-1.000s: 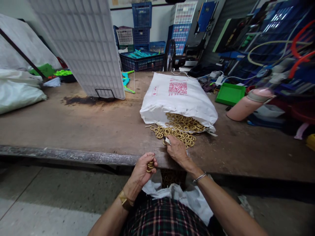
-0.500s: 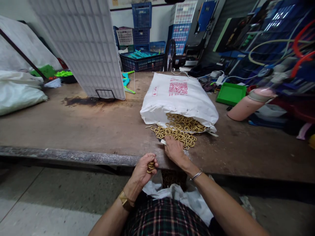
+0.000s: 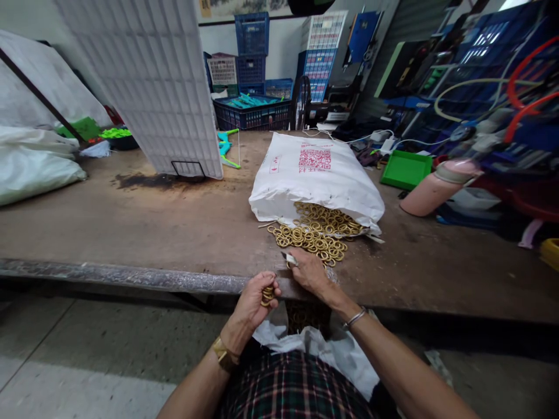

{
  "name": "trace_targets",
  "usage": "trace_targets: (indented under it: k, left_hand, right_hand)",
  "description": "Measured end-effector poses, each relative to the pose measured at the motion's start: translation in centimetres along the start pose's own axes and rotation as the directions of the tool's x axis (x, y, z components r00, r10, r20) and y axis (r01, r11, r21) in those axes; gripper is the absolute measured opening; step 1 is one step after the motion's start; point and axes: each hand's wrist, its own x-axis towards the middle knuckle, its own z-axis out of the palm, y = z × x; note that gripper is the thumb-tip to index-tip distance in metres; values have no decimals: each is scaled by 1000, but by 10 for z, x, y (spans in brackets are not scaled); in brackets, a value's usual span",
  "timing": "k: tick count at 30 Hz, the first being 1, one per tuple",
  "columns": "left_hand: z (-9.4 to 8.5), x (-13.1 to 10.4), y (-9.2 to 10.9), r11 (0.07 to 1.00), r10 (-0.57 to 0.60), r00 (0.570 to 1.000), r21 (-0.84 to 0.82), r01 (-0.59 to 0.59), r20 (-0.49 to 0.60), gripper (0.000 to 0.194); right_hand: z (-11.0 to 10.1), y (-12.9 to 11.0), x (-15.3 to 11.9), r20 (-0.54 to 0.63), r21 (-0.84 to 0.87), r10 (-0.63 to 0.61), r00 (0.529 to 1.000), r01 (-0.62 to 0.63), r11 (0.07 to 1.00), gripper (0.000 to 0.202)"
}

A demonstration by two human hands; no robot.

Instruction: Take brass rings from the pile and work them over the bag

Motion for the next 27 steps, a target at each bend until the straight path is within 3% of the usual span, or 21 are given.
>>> trace_targets:
  k: [4, 6, 14, 20, 27]
  left_hand:
    - [-1, 0, 0, 1000, -1, 1000, -7, 1, -1, 21]
    - [0, 0, 0, 1000, -1, 1000, -9, 1, -6, 20]
    - [2, -1, 0, 997, -28, 999, -70, 25, -46, 15]
    - [2, -1, -1, 995, -38, 999, -89, 35, -36, 13]
    - [3, -2, -1, 999, -21, 999, -32, 20, -30, 19]
  right_hand:
    - [-5, 18, 4, -148, 10, 183, 972, -183, 983, 22]
    - [-8, 23, 4, -171, 12, 213, 962, -214, 977, 21]
    - [-6, 9, -5, -30, -18, 51, 998, -51, 999, 21]
    - [-7, 3, -3, 92, -95, 101, 991, -92, 991, 24]
    - [-5, 2, -1, 91, -68, 122, 988, -116, 991, 21]
